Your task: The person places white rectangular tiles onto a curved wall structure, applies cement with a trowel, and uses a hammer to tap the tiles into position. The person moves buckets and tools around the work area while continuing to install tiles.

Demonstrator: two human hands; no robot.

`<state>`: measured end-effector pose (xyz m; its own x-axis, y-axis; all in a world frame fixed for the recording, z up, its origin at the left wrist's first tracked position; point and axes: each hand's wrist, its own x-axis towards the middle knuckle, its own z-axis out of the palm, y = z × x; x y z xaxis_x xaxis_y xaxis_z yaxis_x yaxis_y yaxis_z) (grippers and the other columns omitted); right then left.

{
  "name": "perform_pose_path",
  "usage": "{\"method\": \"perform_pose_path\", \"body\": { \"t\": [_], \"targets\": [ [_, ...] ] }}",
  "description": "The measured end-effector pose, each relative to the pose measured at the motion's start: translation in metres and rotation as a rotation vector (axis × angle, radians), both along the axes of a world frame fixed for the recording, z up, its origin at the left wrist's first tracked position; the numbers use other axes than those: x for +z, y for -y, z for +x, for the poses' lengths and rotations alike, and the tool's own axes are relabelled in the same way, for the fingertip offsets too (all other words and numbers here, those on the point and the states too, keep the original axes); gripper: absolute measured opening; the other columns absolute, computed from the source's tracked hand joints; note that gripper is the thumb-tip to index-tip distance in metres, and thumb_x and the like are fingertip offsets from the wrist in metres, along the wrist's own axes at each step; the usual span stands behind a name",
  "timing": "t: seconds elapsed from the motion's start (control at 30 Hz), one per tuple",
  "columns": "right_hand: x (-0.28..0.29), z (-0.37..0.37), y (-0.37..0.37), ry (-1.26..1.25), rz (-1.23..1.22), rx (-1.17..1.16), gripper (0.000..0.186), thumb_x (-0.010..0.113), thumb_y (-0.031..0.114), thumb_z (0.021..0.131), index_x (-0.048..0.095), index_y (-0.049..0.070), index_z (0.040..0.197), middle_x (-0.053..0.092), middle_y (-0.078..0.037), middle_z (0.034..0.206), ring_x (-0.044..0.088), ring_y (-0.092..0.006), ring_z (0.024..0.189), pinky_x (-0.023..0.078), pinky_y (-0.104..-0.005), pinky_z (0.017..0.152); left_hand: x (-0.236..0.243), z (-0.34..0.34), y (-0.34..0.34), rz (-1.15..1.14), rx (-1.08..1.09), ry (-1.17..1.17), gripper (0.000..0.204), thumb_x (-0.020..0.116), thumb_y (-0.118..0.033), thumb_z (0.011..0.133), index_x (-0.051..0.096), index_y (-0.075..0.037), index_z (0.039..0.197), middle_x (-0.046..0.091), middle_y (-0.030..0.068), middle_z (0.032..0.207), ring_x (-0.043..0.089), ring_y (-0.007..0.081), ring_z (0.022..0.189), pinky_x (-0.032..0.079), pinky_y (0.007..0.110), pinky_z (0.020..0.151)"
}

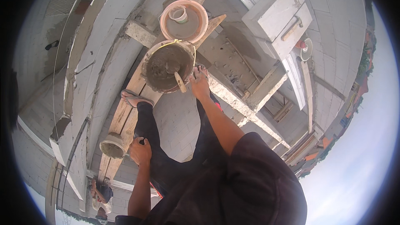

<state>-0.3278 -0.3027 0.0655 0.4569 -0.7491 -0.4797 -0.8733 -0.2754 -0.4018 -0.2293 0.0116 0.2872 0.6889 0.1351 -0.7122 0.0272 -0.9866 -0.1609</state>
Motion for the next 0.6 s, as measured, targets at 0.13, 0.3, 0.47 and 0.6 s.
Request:
{"method": "perform_pose_path", "body": {
  "t": [0.13,0.3,0.47,0.6],
  "targets": [
    [0.015,-0.083,0.069,-0.047,0.226,-0.278,0.047,0.067,0.046,0.098,0.071,0.004,0.118,0.074,-0.025,0.106,0.071,-0.0365,0.101,0.052,-0.0448,0.091,-0.005,0.0,0.021,-0.029,-0.119,0.031,0.025,0.077,-0.028,0.085,0.078,-0.009,0.101,0.075,0.0118,0.108,0.068,0.034,0.107,0.055,0.048,0.091],
    [0.056,-0.24,0.12,-0.31,0.374,-0.48,0.037,0.068,0.036,0.094,0.076,0.003,0.11,0.077,-0.019,0.086,0.076,-0.0303,0.082,0.056,-0.04,0.083,-0.023,0.028,0.091,-0.195,-0.152,-0.042,0.035,0.074,-0.037,0.088,0.077,-0.011,0.111,0.076,0.0121,0.111,0.07,0.0374,0.105,0.055,0.05,0.09],
    [0.058,-0.306,0.144,-0.121,0.295,-0.953,0.03,0.066,0.026,0.1,0.072,0.001,0.115,0.074,-0.011,0.095,0.073,-0.0199,0.075,0.059,-0.0335,0.069,-0.082,0.048,0.17,-0.745,0.046,-0.1,0.033,0.074,-0.02,0.093,0.072,-0.002,0.121,0.074,0.0184,0.114,0.074,0.0302,0.099,0.057,0.04,0.091],
    [0.001,-0.239,0.216,0.272,0.193,-1.053,0.032,0.065,0.025,0.102,0.066,0.001,0.123,0.068,-0.01,0.105,0.069,-0.0203,0.094,0.06,-0.0359,0.072,-0.126,0.069,0.306,-1.128,0.075,-0.316,0.036,0.074,-0.013,0.094,0.066,0.004,0.126,0.073,0.0155,0.111,0.071,0.0186,0.097,0.056,0.032,0.088]
  ]
}}
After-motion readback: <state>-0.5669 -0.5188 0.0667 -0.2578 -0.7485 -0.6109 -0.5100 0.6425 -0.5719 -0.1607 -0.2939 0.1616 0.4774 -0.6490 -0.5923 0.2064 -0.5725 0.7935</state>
